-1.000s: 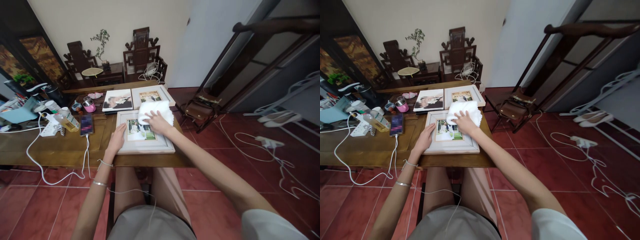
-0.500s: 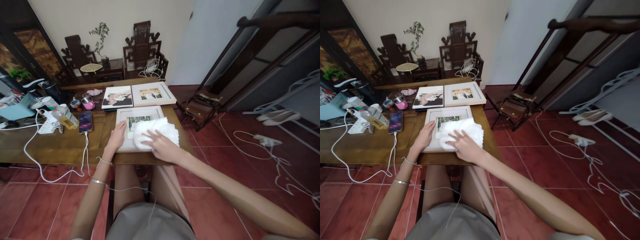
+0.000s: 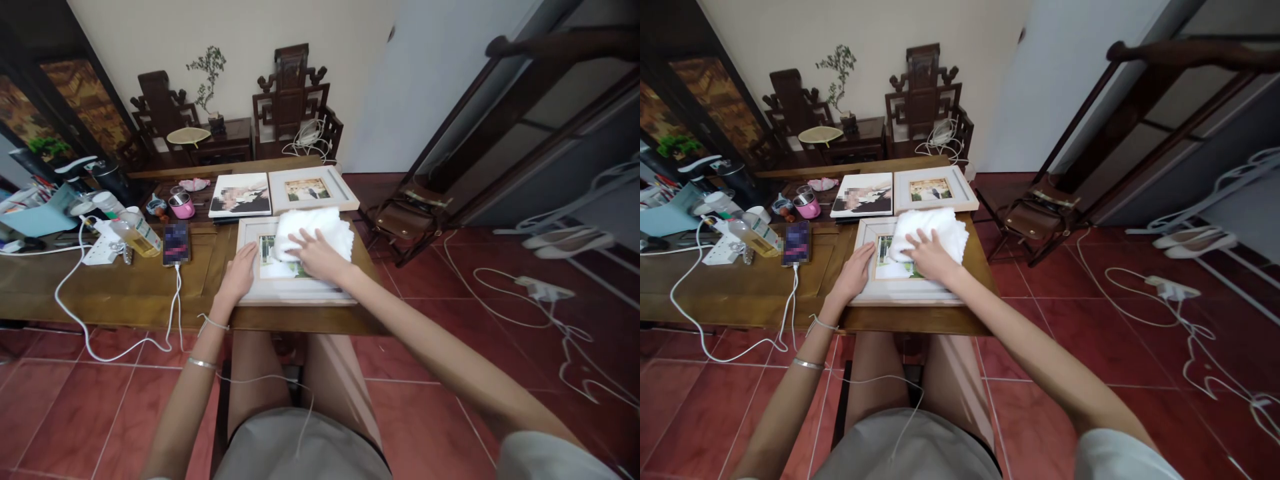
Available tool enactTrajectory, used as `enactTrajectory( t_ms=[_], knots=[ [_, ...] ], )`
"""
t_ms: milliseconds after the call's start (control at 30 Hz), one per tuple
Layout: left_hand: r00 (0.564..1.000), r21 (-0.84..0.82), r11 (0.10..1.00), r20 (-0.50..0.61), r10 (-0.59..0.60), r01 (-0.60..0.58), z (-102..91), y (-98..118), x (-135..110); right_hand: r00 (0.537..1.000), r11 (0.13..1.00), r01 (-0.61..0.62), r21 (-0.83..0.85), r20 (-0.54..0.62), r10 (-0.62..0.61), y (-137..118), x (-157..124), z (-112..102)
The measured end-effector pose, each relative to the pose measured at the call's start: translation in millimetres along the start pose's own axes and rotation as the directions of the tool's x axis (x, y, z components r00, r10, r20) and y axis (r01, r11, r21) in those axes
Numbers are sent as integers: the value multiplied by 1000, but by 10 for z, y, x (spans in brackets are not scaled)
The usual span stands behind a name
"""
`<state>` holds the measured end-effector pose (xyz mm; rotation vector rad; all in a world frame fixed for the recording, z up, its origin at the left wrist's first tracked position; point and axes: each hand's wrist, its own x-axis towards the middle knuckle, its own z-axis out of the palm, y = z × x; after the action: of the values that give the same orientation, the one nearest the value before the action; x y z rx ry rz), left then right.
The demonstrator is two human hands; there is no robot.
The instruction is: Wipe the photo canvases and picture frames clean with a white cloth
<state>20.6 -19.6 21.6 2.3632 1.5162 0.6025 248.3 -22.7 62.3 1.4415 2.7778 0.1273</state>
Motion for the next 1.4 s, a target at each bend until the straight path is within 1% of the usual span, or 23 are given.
enactTrajectory(
  t_ms=[100, 167, 233, 300, 367, 433, 533, 600, 667, 733, 767, 833, 867, 933, 1000, 1067, 1133, 1167, 1200, 1267, 1333, 1400],
  knots=[
    [1000, 10, 1000, -18, 1, -1, -10, 40, -10, 996, 998, 55, 38, 67, -58, -246, -402, -163],
    [1000, 26, 1000, -23, 6, -5, -21, 66, -17, 988, 990, 95, 105, 109, -106, -382, -632, -302],
    [1000, 36, 999, -28, 4, -3, -27, 81, -20, 976, 969, 155, 192, 121, -180, -488, -784, -405],
    [1000, 38, 999, -26, 0, 1, -27, 82, -18, 970, 948, 200, 250, 89, -228, -554, -842, -423],
    [1000, 36, 999, -17, -4, 4, -26, 76, -14, 975, 945, 206, 256, 29, -220, -560, -801, -346],
    [1000, 36, 999, -4, -4, 4, -30, 74, -10, 984, 959, 175, 224, -19, -175, -480, -662, -214],
    [1000, 45, 999, 6, 1, -1, -51, 85, -11, 996, 986, 76, 145, -56, -68, -208, -296, -40],
    [1000, 51, 999, 9, 1, -1, -66, 95, -15, 996, 995, -16, 102, -86, 25, 12, 5, 16],
    [1000, 55, 998, 10, -4, 3, -76, 97, -20, 985, 990, -110, 90, -122, 120, 188, 285, 38],
    [1000, 58, 998, 10, -5, 4, -76, 92, -24, 977, 984, -152, 91, -135, 163, 268, 472, 54],
    [1000, 59, 998, 10, -4, 3, -73, 89, -26, 980, 986, -139, 91, -130, 151, 266, 514, 63],
    [1000, 61, 998, 11, -3, 2, -65, 86, -29, 992, 994, -59, 94, -102, 68, 186, 478, 76],
    [1000, 61, 998, 12, -3, 2, -60, 87, -30, 997, 995, -5, 104, -82, 13, 117, 401, 71],
    [1000, 66, 998, 12, -1, 0, -51, 93, -33, 995, 984, 92, 152, -36, -88, -46, 159, 14],
    [1000, 76, 997, 12, 1, -2, -46, 99, -33, 986, 959, 159, 235, 13, -166, -205, -147, -119],
    [1000, 86, 996, 14, 1, -2, -47, 103, -33, 969, 922, 202, 329, 67, -236, -325, -439, -299],
    [1000, 92, 996, 21, 1, -3, -55, 104, -31, 951, 887, 207, 413, 128, -281, -390, -645, -452],
    [1000, 94, 996, 25, 2, -4, -61, 104, -30, 945, 875, 196, 442, 152, -288, -401, -701, -495],
    [1000, 95, 995, 30, 6, -9, -67, 104, -29, 943, 869, 185, 459, 166, -288, -398, -721, -508],
    [999, 88, 996, 40, 18, -21, -81, 104, -29, 954, 879, 168, 447, 151, -259, -358, -659, -443],
    [998, 65, 997, 50, 24, -28, -94, 109, -33, 978, 916, 147, 373, 83, -191, -284, -480, -297],
    [999, 23, 1000, 48, 11, -12, -105, 116, -45, 995, 959, 94, 269, -3, -97, -193, -225, -143]
  ],
)
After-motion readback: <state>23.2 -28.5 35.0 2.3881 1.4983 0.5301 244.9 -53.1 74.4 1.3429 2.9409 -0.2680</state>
